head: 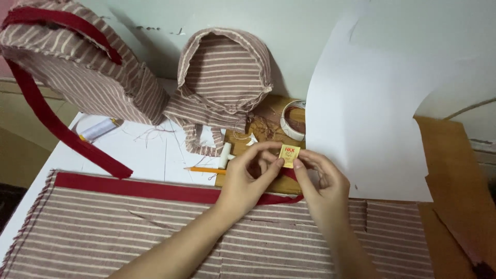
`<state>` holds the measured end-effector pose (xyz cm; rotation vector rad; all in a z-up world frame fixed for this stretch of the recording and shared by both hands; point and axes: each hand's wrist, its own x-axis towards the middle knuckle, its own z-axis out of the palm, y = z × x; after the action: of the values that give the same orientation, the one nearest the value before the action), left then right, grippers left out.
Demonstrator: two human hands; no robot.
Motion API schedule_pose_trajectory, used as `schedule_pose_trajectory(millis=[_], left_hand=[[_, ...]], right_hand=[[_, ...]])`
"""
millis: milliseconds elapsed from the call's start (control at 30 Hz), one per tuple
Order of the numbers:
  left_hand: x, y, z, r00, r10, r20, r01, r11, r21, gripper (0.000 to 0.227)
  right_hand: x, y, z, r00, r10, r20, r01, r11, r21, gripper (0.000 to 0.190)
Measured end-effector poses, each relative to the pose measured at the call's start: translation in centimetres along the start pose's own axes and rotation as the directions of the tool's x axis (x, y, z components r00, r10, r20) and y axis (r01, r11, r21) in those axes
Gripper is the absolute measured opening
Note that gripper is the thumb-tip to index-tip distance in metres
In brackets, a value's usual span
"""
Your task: Attaching a small label to a red fabric strap and cutting the strap to the desired length using scissors.
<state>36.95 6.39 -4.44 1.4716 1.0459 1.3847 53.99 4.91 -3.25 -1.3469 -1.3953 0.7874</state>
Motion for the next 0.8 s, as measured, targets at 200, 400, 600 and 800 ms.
schedule_pose_trajectory(millis=[200,400,600,800], left_hand=[[-0.2,0.0,-0.1,0.996,0.043,0.077,-0.052,0.992,0.112,0.033],[-0.7,0.0,0.4,0.982,0.156,0.106,-0.18,0.944,0.275,0.031],[-0.7,0.2,0.5,0.962,0.238,0.138,-0.271,0.906,0.326,0.027],[-0.1,-0.3,0.3,0.996,0.079,0.052,-0.087,0.98,0.178,0.026]], right_hand=[[-0.1,0.6,0.2,0.999,-0.01,-0.036,0.009,0.999,-0.052,0.024],[-0.5,0.9,0.6,0.988,-0.146,-0.055,0.139,0.983,-0.118,0.014],[-0.2,1.6,0.3,0.958,-0.285,-0.032,0.274,0.943,-0.191,0.014],[0.4,0.5,0.1,0.997,0.055,-0.046,-0.051,0.996,0.076,0.023]])
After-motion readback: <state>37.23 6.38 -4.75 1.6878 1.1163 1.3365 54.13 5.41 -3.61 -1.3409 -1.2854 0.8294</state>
